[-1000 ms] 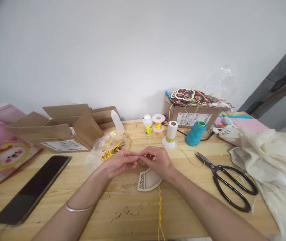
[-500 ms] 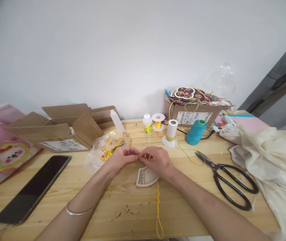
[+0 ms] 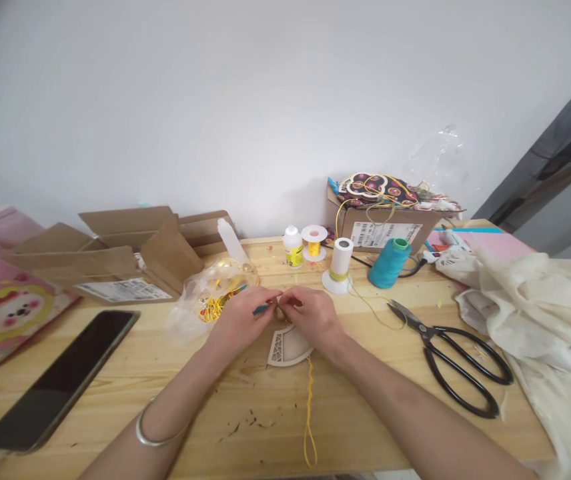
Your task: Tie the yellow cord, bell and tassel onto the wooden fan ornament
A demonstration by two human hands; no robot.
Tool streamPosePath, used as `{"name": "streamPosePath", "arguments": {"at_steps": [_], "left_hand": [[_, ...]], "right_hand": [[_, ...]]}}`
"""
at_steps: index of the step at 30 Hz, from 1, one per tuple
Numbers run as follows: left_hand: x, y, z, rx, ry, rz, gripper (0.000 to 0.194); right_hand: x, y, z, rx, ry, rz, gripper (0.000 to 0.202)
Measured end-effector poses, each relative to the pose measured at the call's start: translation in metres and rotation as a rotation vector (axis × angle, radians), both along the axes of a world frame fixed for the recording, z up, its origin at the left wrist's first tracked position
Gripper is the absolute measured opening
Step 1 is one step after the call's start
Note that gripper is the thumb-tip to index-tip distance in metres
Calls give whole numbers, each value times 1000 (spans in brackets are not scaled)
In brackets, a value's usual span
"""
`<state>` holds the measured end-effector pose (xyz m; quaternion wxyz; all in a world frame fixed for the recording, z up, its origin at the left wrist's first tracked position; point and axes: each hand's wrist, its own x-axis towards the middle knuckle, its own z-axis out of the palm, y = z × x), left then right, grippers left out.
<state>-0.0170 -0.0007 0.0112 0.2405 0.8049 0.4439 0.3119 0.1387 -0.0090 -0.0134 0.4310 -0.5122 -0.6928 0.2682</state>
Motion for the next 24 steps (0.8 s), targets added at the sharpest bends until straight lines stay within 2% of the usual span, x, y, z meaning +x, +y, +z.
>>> {"name": "streamPosePath", "arguments": {"at_steps": [8, 14, 19, 24], "left_hand": [[2, 5, -11, -181, -224, 52, 24], [2, 6, -13, -184, -261, 58, 30], [2, 7, -11, -63, -131, 52, 24], [3, 6, -10, 91, -35, 9, 21]], "right_hand": [[1, 4, -5, -17, 111, -11, 6], [1, 6, -8, -51, 247, 23, 4], [-1, 7, -9, -141, 379, 37, 5], [-2, 8, -10, -157, 394, 36, 5]]}}
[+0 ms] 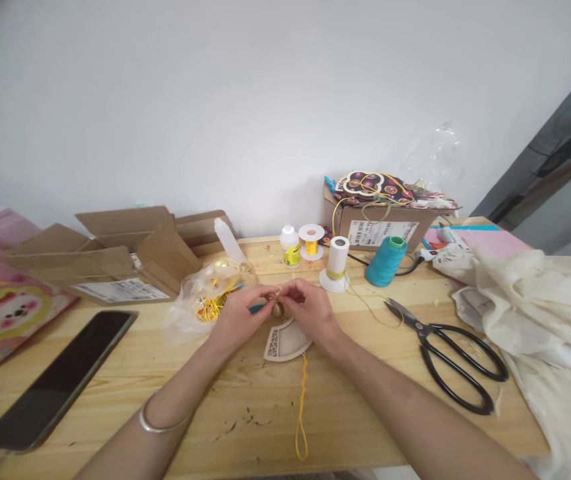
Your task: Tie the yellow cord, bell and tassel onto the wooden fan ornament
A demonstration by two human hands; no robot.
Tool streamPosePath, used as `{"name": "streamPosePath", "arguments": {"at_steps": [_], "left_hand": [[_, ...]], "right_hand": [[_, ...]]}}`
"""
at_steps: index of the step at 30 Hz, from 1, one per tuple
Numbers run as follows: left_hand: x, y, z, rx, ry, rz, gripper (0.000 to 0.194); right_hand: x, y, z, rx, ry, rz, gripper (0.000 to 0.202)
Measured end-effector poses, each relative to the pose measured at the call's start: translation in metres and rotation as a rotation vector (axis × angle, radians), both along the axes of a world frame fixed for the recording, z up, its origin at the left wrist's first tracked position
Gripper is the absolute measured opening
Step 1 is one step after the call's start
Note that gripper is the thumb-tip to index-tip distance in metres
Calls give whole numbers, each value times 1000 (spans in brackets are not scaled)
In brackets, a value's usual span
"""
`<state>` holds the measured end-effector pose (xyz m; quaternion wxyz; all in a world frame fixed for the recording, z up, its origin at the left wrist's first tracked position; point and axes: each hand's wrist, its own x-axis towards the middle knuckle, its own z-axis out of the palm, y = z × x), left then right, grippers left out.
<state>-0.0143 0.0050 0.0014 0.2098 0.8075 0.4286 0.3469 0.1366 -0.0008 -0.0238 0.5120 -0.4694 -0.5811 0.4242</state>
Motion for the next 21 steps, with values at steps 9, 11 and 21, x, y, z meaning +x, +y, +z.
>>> {"name": "streamPosePath", "arguments": {"at_steps": [9, 11, 21], "left_hand": [[0, 0, -1, 45, 10, -9, 18], [1, 1, -1, 42, 6, -5, 18], [1, 3, -4, -55, -99, 34, 15]], "right_hand": [[0, -1, -1, 38, -29, -11, 5], [0, -1, -1, 36, -40, -20, 5], [2, 2, -2, 1, -131, -79, 10]]}}
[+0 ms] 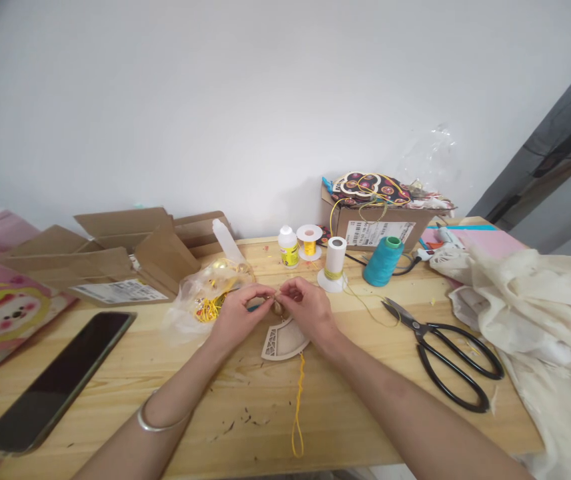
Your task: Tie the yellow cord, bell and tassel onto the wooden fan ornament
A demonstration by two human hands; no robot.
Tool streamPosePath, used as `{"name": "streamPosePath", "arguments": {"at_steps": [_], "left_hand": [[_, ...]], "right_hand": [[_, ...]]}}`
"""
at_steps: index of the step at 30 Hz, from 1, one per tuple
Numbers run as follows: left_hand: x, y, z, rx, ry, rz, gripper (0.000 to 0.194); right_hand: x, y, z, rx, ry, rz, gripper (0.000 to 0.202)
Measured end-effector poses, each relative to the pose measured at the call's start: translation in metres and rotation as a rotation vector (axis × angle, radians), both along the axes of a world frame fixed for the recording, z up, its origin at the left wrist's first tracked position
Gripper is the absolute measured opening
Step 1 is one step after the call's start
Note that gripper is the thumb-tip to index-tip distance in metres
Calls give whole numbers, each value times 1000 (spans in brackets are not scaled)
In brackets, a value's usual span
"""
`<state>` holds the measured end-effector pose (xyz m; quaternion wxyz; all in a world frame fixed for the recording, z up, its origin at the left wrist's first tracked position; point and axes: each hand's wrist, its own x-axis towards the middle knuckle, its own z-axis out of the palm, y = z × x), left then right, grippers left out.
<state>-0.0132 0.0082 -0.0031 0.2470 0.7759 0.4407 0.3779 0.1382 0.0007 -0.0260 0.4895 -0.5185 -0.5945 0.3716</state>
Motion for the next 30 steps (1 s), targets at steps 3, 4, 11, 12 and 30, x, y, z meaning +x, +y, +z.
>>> {"name": "streamPosePath", "arguments": {"at_steps": [3, 4, 11, 12, 30], "left_hand": [[0, 0, -2, -16, -21, 6, 15], [0, 0, -2, -17, -21, 3, 15], [0, 0, 1, 22, -6, -14, 14], [0, 0, 1, 38, 0, -19, 14], [-1, -1, 2, 169, 102, -40, 13]], "right_hand": [[-1, 0, -1, -11, 12, -11, 12], [-1, 0, 0, -15, 21, -11, 12], [-3, -3, 6, -31, 77, -16, 12], [-3, -3, 7, -39, 87, -14, 11], [1, -2, 5, 1, -70, -18, 10]]}}
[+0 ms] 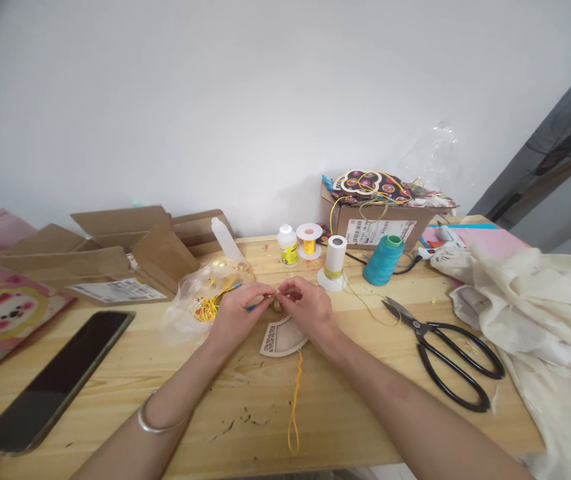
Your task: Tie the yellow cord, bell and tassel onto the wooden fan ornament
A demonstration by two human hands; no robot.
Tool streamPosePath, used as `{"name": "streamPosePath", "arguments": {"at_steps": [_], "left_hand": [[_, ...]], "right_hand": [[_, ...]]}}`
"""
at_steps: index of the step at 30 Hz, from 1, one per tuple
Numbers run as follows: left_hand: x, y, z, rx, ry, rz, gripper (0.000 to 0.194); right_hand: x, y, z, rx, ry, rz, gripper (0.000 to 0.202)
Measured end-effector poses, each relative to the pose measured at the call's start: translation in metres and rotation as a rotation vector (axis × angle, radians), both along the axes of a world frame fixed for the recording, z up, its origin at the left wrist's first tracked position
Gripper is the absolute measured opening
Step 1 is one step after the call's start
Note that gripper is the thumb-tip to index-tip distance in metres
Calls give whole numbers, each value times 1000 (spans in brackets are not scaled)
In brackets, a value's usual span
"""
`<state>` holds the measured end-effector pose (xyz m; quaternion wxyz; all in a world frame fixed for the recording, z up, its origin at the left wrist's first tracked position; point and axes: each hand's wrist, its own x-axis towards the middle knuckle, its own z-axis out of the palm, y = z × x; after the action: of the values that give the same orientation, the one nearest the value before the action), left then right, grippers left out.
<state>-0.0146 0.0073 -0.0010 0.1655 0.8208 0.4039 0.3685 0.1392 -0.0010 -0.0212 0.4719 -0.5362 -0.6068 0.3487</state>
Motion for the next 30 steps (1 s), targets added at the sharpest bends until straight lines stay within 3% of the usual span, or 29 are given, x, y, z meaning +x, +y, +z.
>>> {"name": "streamPosePath", "arguments": {"at_steps": [9, 13, 17, 24, 30], "left_hand": [[-4, -1, 0, 208, 178, -71, 14], [-3, -2, 2, 205, 223, -73, 16], [-1, -2, 4, 46, 115, -47, 17], [-1, 5, -8, -465, -314, 42, 19], [1, 6, -9, -639, -471, 21, 20]], "right_hand": [[4, 4, -3, -5, -7, 50, 11], [4, 4, -2, 9, -19, 50, 11], [2, 2, -1, 10, -3, 67, 10], [1, -1, 3, 33, -76, 82, 13], [0, -1, 3, 36, -47, 69, 12]]}}
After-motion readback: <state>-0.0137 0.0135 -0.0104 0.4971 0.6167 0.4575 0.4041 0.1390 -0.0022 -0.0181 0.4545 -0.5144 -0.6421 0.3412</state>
